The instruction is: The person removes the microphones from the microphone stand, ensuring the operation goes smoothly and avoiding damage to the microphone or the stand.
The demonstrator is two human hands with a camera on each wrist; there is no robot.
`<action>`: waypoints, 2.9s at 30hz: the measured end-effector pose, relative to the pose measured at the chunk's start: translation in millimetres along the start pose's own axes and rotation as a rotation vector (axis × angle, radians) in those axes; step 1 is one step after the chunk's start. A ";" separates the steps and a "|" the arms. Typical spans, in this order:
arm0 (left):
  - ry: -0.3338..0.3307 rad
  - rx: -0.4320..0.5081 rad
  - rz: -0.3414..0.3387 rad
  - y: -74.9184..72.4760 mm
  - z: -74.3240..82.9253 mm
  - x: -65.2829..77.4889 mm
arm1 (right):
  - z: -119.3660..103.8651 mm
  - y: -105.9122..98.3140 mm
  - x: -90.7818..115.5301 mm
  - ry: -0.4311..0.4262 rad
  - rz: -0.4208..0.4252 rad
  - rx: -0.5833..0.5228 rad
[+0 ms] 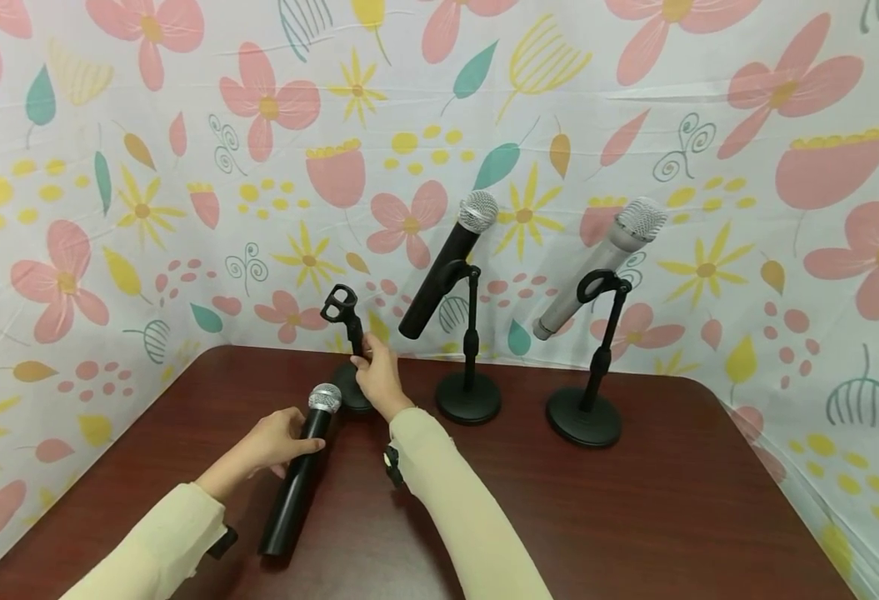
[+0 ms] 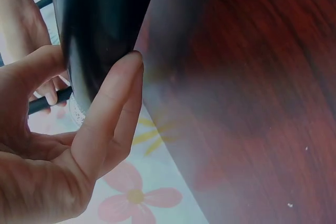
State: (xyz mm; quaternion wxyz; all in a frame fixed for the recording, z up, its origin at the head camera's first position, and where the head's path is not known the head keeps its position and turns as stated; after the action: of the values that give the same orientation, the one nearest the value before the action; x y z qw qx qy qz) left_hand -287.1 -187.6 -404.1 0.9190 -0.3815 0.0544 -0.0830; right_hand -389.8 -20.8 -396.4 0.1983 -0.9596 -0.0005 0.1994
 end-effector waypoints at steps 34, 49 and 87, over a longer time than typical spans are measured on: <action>-0.043 -0.062 -0.083 14.3 -3.8 -0.6 | 16.8 18.3 -7.3 0.074 0.001 -0.020; -0.043 -0.079 -0.074 15.5 -3.0 -1.7 | 20.6 26.4 -9.0 0.085 0.046 -0.043; -0.049 -0.114 -0.034 17.3 -5.3 -3.8 | 16.3 21.9 -3.7 0.167 -0.113 0.054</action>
State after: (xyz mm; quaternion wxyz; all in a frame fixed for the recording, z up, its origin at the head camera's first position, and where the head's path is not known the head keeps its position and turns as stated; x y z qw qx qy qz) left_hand -289.7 -178.5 -420.0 0.8953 -0.4361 0.0302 -0.0858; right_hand -401.2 -35.1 -417.0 0.2343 -0.9657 -0.0330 0.1072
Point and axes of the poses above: each hand's wrist, its own x-axis away from the middle knuckle, its own y-axis out of the palm, z = x × y, the point moved 2 cm from there along -x, towards the middle knuckle, and after that the axes turned 10 degrees about y, right-handed, at the moved point
